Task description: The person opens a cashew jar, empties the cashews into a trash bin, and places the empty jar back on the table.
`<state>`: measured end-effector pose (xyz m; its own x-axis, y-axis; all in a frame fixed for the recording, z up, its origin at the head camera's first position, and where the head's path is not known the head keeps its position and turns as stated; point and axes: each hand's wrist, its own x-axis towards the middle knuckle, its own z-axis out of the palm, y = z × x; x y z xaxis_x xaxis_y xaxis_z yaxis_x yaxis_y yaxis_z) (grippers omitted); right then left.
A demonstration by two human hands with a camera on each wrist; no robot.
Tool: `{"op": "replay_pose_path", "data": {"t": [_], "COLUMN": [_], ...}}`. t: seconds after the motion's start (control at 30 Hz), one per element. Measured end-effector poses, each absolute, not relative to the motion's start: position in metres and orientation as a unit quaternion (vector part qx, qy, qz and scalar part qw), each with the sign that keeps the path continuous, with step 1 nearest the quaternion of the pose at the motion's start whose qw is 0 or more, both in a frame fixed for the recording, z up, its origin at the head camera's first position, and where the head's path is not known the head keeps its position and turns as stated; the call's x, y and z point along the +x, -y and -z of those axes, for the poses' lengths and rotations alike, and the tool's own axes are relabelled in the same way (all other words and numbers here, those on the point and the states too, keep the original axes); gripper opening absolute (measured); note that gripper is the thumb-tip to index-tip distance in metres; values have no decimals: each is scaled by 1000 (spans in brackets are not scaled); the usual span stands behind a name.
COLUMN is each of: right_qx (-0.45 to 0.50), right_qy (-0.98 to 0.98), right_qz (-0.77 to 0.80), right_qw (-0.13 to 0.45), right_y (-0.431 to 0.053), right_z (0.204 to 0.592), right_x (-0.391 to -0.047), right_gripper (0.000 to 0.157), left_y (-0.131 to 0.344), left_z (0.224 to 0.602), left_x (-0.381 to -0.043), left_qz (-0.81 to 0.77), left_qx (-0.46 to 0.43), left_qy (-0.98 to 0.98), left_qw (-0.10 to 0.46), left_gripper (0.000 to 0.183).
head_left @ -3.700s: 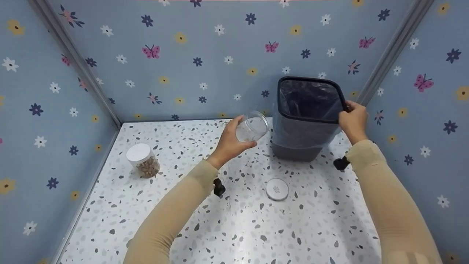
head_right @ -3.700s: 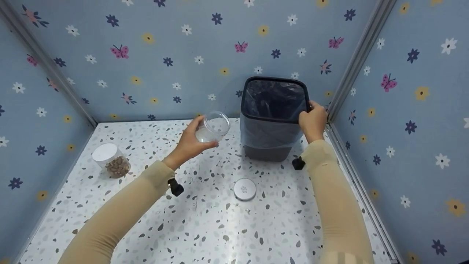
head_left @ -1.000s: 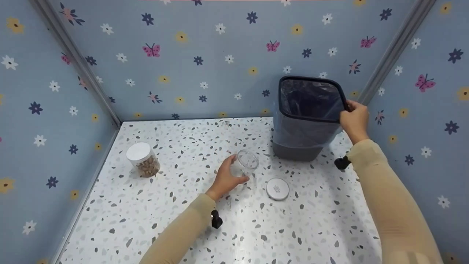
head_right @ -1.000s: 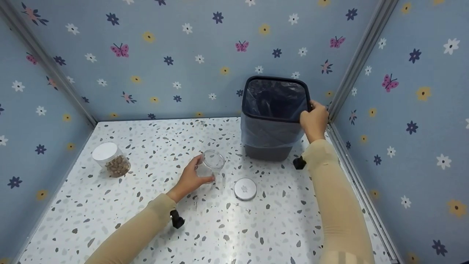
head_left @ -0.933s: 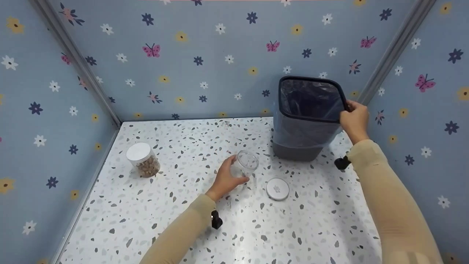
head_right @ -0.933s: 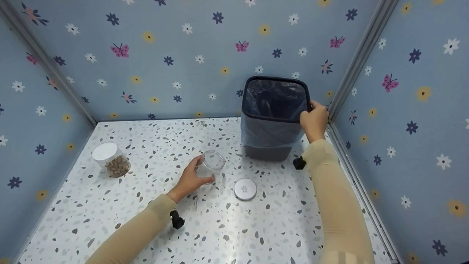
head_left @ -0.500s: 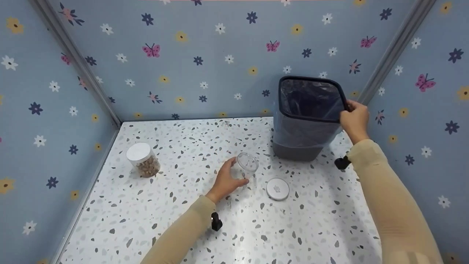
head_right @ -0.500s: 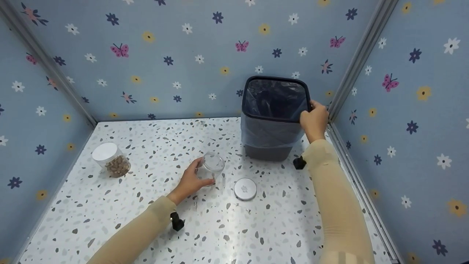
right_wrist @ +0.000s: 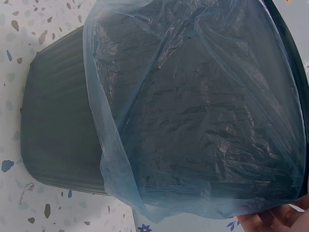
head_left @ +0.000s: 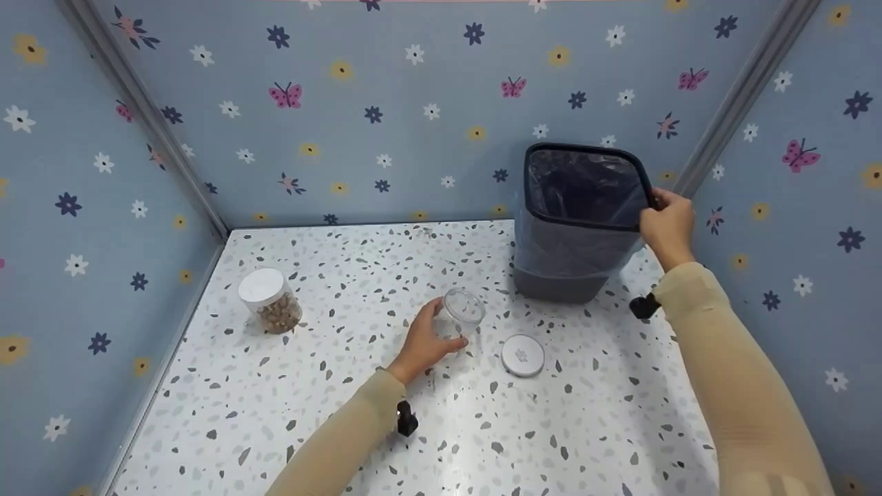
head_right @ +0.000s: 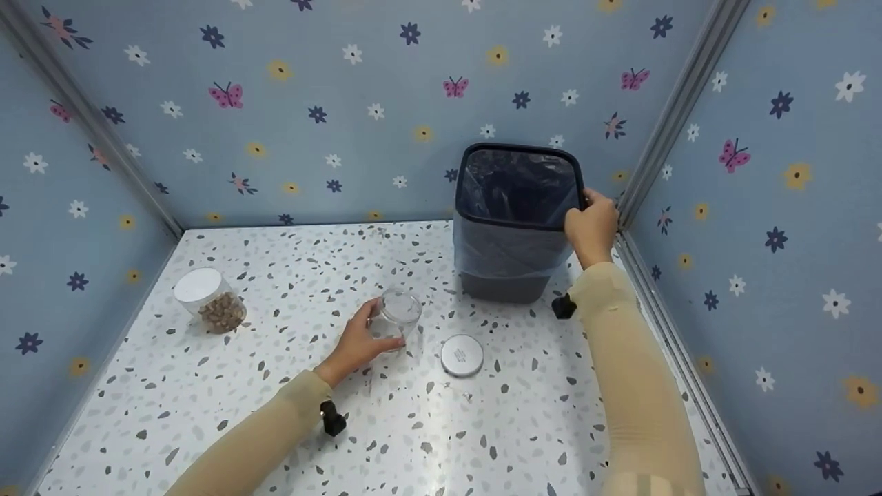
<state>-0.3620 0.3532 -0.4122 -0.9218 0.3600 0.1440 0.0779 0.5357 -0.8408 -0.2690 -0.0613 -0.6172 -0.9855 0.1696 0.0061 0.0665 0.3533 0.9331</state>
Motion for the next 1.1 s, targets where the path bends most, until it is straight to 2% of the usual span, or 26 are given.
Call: {"op": "replay_pose_path", "data": {"t": [0.8,1.1], "right_qx": [-129,-124], "right_qy": [860,863], "right_qz": [-472,-468], "right_qw": [145,147], "right_y": [-351,-352], "right_z": [410,411], "right_x": [-360,-361], "right_gripper": [60,62], "left_y": [74,78], "left_z": [624,626], "left_x": [-262,-259], "left_qz": [-549,-548], "left_qx": [78,56], "left_qy": [-831,-833], "left_qw": [37,50], "left_gripper": [101,102]}}
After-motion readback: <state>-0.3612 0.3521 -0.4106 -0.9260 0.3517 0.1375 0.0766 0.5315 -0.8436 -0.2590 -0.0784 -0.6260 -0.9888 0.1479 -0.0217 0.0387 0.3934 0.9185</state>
